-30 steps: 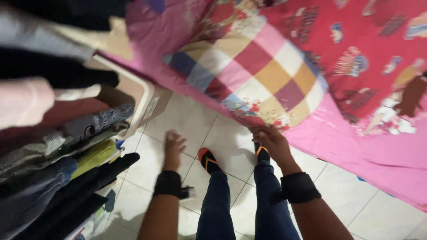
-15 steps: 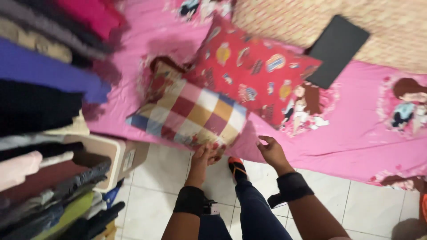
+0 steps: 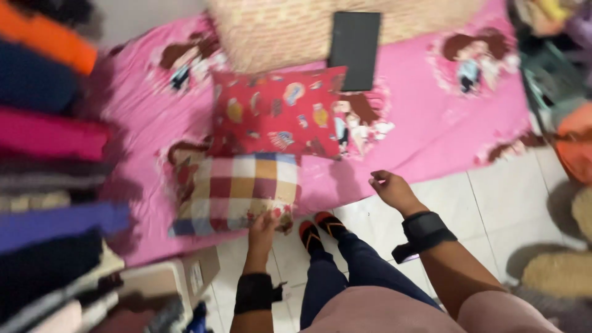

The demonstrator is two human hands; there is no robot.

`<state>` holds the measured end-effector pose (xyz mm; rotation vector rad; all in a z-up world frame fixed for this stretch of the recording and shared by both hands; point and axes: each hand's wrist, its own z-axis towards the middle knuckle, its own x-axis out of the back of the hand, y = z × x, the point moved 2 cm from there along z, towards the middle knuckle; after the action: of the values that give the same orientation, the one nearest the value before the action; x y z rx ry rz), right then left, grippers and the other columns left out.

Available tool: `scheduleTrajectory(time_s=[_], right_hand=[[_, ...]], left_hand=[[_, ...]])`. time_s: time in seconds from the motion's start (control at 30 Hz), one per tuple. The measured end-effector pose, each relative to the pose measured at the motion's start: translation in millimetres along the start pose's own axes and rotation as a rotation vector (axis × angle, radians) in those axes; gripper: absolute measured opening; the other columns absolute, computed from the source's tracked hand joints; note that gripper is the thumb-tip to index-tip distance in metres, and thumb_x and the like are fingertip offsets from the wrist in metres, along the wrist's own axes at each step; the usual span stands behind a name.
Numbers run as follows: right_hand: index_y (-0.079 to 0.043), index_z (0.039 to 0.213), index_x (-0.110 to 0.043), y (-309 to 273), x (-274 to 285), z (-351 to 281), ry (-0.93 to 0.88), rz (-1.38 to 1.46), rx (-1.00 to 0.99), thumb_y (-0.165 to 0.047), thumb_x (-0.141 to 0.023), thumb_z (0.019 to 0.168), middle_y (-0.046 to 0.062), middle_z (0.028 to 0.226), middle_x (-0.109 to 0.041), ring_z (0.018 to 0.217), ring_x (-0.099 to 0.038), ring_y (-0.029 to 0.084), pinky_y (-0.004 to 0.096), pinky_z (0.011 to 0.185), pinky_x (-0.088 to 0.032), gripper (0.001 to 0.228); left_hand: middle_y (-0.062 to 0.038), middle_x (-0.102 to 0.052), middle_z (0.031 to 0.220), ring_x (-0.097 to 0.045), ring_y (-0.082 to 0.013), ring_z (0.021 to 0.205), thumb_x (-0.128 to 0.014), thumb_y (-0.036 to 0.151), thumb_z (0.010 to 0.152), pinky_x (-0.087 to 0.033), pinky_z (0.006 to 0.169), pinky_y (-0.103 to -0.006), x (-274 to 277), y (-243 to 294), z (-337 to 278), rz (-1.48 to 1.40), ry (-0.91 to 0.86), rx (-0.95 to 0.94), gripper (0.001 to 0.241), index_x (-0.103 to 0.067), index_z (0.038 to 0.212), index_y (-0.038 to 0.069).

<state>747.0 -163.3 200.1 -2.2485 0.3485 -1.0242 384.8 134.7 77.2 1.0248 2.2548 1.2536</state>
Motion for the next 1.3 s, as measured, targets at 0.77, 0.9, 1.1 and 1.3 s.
scheduleTrajectory(time_s=[0.77, 0.9, 1.1, 1.3], right_hand=[[-0.012, 0.124, -0.073, 229, 232, -229, 0.509, 0.149, -0.253, -0.030, -0.069, 0.094, 0.014, 0.111, -0.077, 0.094, -0.074, 0.028, 0.039, 0.087, -0.058, 0.036], [-0.011, 0.125, -0.073, 310, 294, -254, 0.551, 0.176, -0.369, -0.029, -0.070, 0.094, 0.014, 0.109, -0.077, 0.095, -0.074, 0.027, 0.039, 0.088, -0.057, 0.036], [-0.008, 0.123, -0.074, 382, 366, -252, 0.599, 0.218, -0.377, -0.029, -0.071, 0.095, 0.013, 0.105, -0.078, 0.091, -0.074, 0.024, 0.037, 0.086, -0.057, 0.035], [-0.005, 0.121, -0.074, 411, 398, -208, 0.564, 0.330, -0.315, -0.029, -0.069, 0.096, 0.013, 0.096, -0.078, 0.084, -0.073, 0.021, 0.035, 0.081, -0.058, 0.035]], left_hand=[[-0.004, -0.074, 0.115, -0.067, -0.0107, 0.103, -0.072, 0.023, 0.092, -0.053, 0.089, -0.0260, -269, 156, 63, 0.341, -0.488, -0.256, 0.041, -0.062, 0.128, 0.005], [-0.023, -0.073, 0.111, -0.063, -0.0150, 0.092, -0.074, 0.019, 0.097, -0.050, 0.082, -0.0312, -346, 156, 52, 0.539, -0.427, -0.128, 0.042, -0.067, 0.134, -0.001], [-0.009, -0.071, 0.129, -0.066, -0.0134, 0.117, -0.071, 0.020, 0.093, -0.050, 0.100, -0.0279, -467, 173, 25, 0.467, -0.539, -0.264, 0.050, -0.059, 0.136, 0.000], [-0.010, -0.072, 0.125, -0.066, -0.0156, 0.117, -0.072, 0.025, 0.096, -0.050, 0.101, -0.0292, -544, 242, -30, 0.570, -0.490, -0.159, 0.047, -0.062, 0.137, 0.004]])
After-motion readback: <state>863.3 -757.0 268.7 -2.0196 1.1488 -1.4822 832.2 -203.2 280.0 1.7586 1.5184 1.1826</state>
